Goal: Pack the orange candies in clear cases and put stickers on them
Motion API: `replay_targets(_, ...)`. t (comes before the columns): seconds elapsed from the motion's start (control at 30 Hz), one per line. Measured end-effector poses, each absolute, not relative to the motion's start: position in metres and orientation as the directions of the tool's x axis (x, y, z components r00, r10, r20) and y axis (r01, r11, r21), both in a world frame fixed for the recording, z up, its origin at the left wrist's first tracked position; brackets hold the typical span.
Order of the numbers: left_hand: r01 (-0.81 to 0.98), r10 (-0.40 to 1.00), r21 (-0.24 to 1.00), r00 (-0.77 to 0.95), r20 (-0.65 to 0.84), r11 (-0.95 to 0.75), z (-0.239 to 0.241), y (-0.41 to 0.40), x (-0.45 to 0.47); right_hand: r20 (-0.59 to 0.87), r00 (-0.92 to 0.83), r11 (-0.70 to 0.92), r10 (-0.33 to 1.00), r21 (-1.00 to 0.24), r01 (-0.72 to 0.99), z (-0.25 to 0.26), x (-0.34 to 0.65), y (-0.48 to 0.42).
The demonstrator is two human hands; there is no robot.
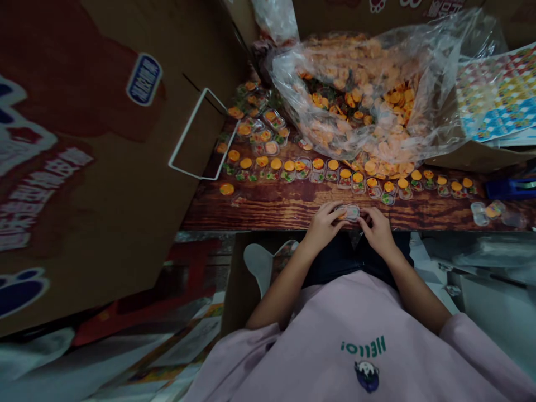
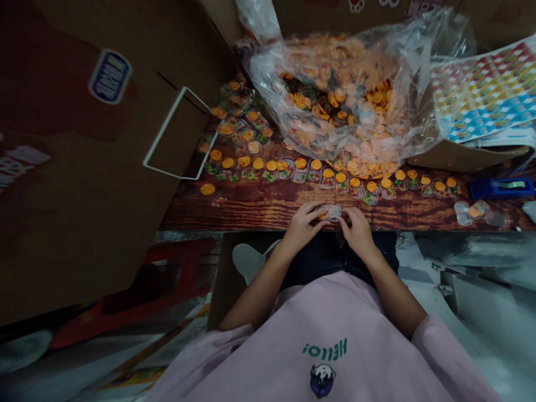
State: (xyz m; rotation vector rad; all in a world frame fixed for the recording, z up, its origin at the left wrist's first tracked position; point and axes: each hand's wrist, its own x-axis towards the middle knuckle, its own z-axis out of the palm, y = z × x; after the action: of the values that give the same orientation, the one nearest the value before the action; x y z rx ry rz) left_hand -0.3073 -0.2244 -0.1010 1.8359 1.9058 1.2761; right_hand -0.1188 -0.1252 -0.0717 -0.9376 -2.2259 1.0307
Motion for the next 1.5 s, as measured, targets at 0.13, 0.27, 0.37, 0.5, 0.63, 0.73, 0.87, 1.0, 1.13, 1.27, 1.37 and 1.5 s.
replay_targets(0.13, 0.687, 0.895, 0.716, -0.236, 0.379, -0.122, -0.107, -0.233, -0.306, 0.227, -0.605, 0.514, 0.763, -0.78, 0.356, -0.076, -0.126, -0.126)
replay_targets(0.27, 0.702, 0.891, 0.708, -0.268, 0.366, -0.08, -0.107, -0.235, -0.301, 0.198, -0.64, 0.521, 0.742, -0.771, 0.366, -0.078, -0.132, -0.12)
replay_targets(0.37, 0.75, 0.878, 0.661, -0.319, 0.356, 0.005, -0.104, -0.232, -0.293, 0.153, -0.712, 0.539, 0.685, -0.764, 0.355, -0.077, -0.133, -0.111)
replay_targets(0.5, 0.797, 0.835, 0.595, -0.397, 0.381, 0.108, -0.1, -0.233, -0.282, 0.121, -0.774, 0.557, 0.621, -0.764, 0.327, -0.074, -0.134, -0.103)
replay_targets(0.63, 0.826, 0.856, 0.549, -0.373, 0.359, 0.13, -0.097, -0.239, -0.278, 0.138, -0.774, 0.612, 0.618, -0.703, 0.363, -0.073, -0.134, -0.105)
replay_targets(0.73, 0.857, 0.912, 0.505, -0.287, 0.295, 0.107, -0.097, -0.246, -0.275, 0.151, -0.779, 0.688, 0.608, -0.59, 0.422, -0.075, -0.132, -0.117)
replay_targets(0.87, 0.882, 0.952, 0.446, -0.25, 0.176, 0.149, -0.099, -0.256, -0.266, 0.113, -0.811, 0.74, 0.574, -0.497, 0.454, -0.08, -0.126, -0.139)
replay_targets(1.0, 0.9, 0.973, 0.412, -0.203, 0.108, 0.142, -0.096, -0.258, -0.262, 0.059, -0.856, 0.779, 0.514, -0.45, 0.436, -0.08, -0.121, -0.151)
replay_targets(1.13, 0.903, 0.988, 0.422, -0.128, 0.087, 0.08, -0.081, -0.254, -0.273, 0.021, -0.9, 0.821, 0.436, -0.419, 0.388, -0.073, -0.115, -0.143)
replay_targets(1.27, 0.859, 0.982, 0.504, -0.163, 0.099, 0.092, -0.069, -0.249, -0.282, 0.062, -0.914, 0.841, 0.4, -0.421, 0.34, -0.066, -0.112, -0.136)
replay_targets(1.37, 0.752, 0.952, 0.647, -0.275, 0.134, 0.126, -0.072, -0.248, -0.279, 0.125, -0.894, 0.843, 0.43, -0.412, 0.347, -0.068, -0.114, -0.14)
replay_targets(1.5, 0.543, 0.887, 0.828, -0.44, 0.139, 0.139, -0.078, -0.249, -0.275, 0.206, -0.839, 0.774, 0.503, -0.538, 0.332, -0.075, -0.124, -0.147)
